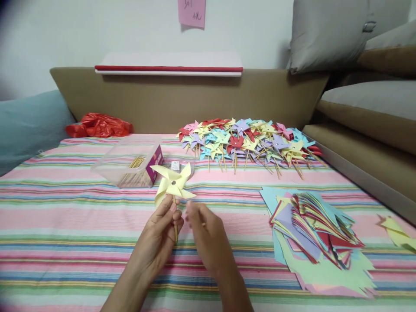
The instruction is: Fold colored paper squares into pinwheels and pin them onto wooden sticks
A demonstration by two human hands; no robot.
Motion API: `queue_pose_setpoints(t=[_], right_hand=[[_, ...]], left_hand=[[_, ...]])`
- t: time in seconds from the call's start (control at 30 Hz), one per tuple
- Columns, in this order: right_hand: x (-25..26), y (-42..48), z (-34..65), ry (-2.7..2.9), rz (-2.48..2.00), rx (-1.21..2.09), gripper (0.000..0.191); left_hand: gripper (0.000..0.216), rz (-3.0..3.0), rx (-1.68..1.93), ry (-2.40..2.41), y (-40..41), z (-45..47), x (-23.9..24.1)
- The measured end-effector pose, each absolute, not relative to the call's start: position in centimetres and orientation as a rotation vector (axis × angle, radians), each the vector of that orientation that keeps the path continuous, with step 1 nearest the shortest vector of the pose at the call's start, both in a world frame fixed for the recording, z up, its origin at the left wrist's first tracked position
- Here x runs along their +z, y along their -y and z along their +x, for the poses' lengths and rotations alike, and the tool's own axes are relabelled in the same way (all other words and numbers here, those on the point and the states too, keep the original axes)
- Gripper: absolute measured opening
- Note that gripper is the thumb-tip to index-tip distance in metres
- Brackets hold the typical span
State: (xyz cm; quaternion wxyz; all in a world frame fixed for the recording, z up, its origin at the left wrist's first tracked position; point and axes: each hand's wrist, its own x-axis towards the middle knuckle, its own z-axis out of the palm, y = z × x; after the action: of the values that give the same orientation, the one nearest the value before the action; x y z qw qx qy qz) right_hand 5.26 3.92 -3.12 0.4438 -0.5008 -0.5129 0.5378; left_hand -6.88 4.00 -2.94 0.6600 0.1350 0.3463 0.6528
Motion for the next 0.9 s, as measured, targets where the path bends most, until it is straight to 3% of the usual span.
queue_pose_setpoints(t=[0.17,0.33,0.53,0.67,0.9], right_hand=[[-3.3,-2.8,4.6,1.805,-1.236,1.397,0.041],[-3.6,-2.8,3.6,1.935,-1.159,1.289,0.043],[-3.8,-3.3,3.8,1.978,-1.211,0.908,0.032],[-3.5,-3.8,5.2,1.938,-1.275,0.759,0.035],[-0.8,-8.1,13.0,1.847,-1.643,0.269,0.039]], left_hand=[[0.027,0.122,1.575,-0.806,-4.5,-7.4,-2.2],[0.028,0.082,1.603,-0.839,-4.7,-7.8,-1.7],[0.026,0.302,1.454,-0.870,-4.1,-8.1,-2.1],[0.037,0.537,1.322,-0.932,-3.8,-8.2,-2.6],[0.034,0.759,1.234,-1.020,-3.6,-8.7,-3.2]])
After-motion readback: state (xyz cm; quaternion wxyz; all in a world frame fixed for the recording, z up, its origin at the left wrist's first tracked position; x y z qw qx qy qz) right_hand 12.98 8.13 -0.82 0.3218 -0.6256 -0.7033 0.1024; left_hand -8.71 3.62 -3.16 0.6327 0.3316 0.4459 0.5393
